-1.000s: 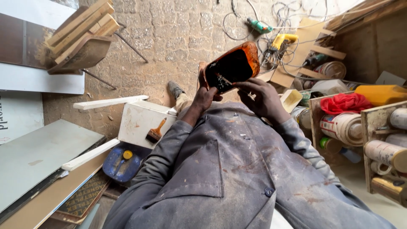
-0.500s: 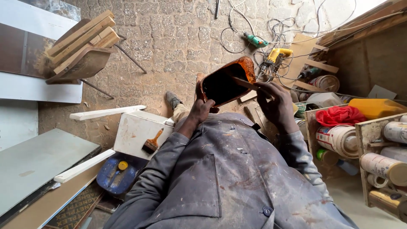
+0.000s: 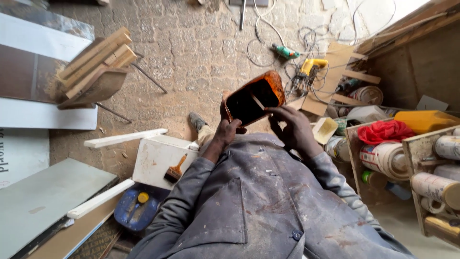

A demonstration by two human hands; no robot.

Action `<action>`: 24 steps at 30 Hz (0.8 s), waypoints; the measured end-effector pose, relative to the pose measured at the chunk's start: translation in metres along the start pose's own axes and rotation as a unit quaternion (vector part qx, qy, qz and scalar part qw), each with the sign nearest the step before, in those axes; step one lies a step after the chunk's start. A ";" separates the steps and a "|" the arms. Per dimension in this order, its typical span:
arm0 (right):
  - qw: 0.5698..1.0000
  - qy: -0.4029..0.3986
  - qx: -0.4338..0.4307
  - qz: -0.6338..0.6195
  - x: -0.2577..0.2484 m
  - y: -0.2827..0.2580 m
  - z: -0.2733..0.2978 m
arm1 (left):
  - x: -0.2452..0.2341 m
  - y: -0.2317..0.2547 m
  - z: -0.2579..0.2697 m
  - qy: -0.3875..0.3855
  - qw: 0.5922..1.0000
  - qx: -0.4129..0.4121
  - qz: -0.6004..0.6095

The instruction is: The person pours a liquid from a plastic bottle into a paint container. They then open a small purple jar and add its contents to the paint. Finally, they use a stick to stir the mixture in the container.

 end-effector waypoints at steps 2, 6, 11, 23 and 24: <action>1.000 -0.013 -0.015 -0.001 -0.001 -0.012 -0.005 | -0.001 -0.007 -0.002 0.004 1.000 -0.014 -0.009; 0.999 -0.034 -0.024 -0.017 0.008 -0.009 -0.006 | -0.007 0.041 0.037 0.021 0.999 -0.025 -0.012; 0.999 -0.025 -0.011 -0.022 0.011 -0.003 -0.013 | -0.031 -0.051 -0.048 0.011 0.999 0.015 0.045; 0.972 -0.031 0.218 -0.087 0.014 0.053 -0.014 | -0.046 -0.077 -0.082 0.007 0.981 0.087 0.173; 0.961 -0.054 0.254 -0.096 0.016 0.053 -0.015 | -0.042 -0.055 -0.058 0.009 0.983 0.068 0.170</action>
Point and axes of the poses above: each hand's wrist, its own z-axis away from the middle knuckle, its own x-axis out of the palm, y = z × x, the point moved 6 cm from there along -z, towards the middle knuckle, and after that the axes turned 13 degrees about z, right-handed, at the moved point
